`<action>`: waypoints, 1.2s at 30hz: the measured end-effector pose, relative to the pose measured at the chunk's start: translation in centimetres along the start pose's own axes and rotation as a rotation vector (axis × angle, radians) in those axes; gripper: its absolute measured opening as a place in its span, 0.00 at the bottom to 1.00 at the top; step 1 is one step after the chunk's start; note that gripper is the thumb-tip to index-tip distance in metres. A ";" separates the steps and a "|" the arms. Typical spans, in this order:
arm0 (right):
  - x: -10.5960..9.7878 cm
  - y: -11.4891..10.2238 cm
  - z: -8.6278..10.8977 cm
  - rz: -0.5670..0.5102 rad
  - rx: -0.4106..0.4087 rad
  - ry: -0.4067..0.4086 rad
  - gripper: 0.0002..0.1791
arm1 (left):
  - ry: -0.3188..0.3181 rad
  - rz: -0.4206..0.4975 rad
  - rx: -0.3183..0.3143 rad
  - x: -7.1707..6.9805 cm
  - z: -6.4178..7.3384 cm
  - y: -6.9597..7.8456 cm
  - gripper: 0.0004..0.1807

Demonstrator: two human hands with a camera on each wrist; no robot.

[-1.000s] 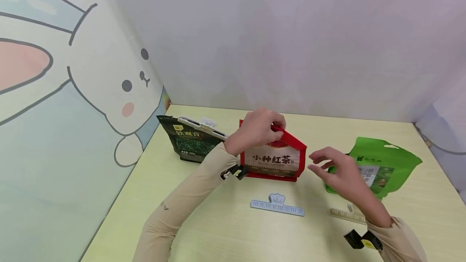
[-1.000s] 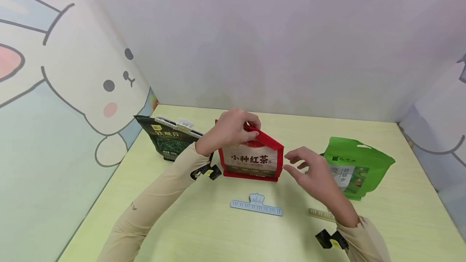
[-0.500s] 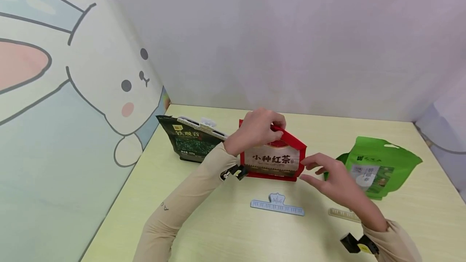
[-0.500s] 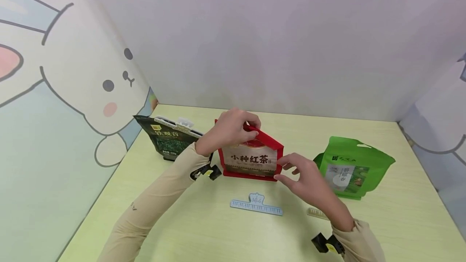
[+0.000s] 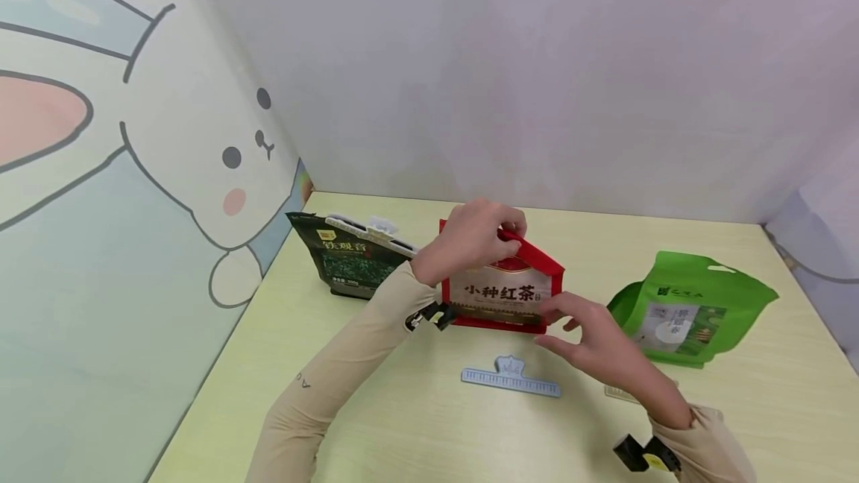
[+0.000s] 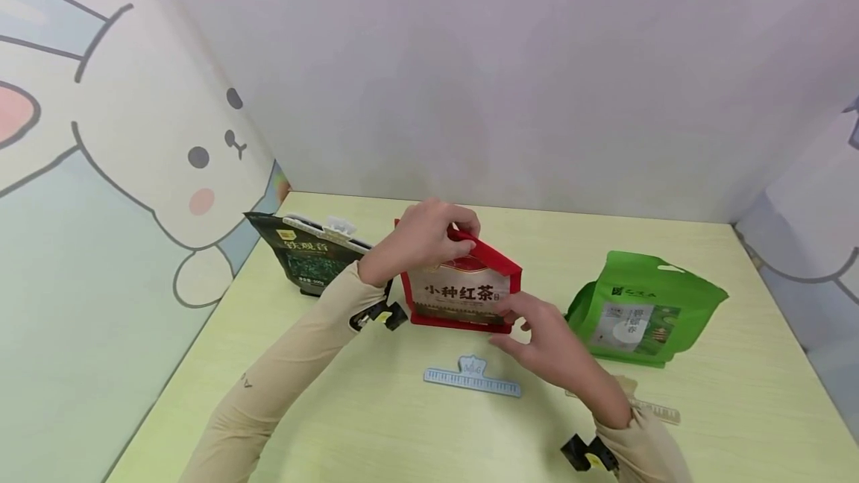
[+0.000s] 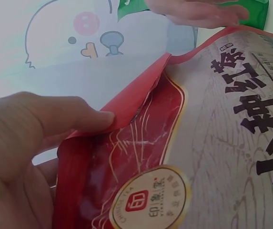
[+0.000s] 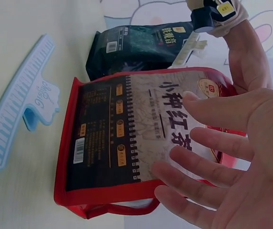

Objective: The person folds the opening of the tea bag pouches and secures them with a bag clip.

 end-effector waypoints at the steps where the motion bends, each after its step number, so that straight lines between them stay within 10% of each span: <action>1: 0.2 0.0 0.0 -0.005 -0.006 -0.001 0.19 | 0.000 0.000 0.001 0.0 0.0 0.0 0.03; 36: 4.4 0.3 0.4 -0.021 0.037 -0.136 0.18 | -0.017 -0.024 0.012 -0.1 0.0 0.1 0.02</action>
Point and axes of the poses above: each hand's wrist, its own z-axis away from the middle knuckle, its own x-axis out of the palm, y = z × x, the point moved 1 cm from there along -z, towards the middle knuckle, and after that the axes turned 15 degrees about y, right-handed, at the moved point
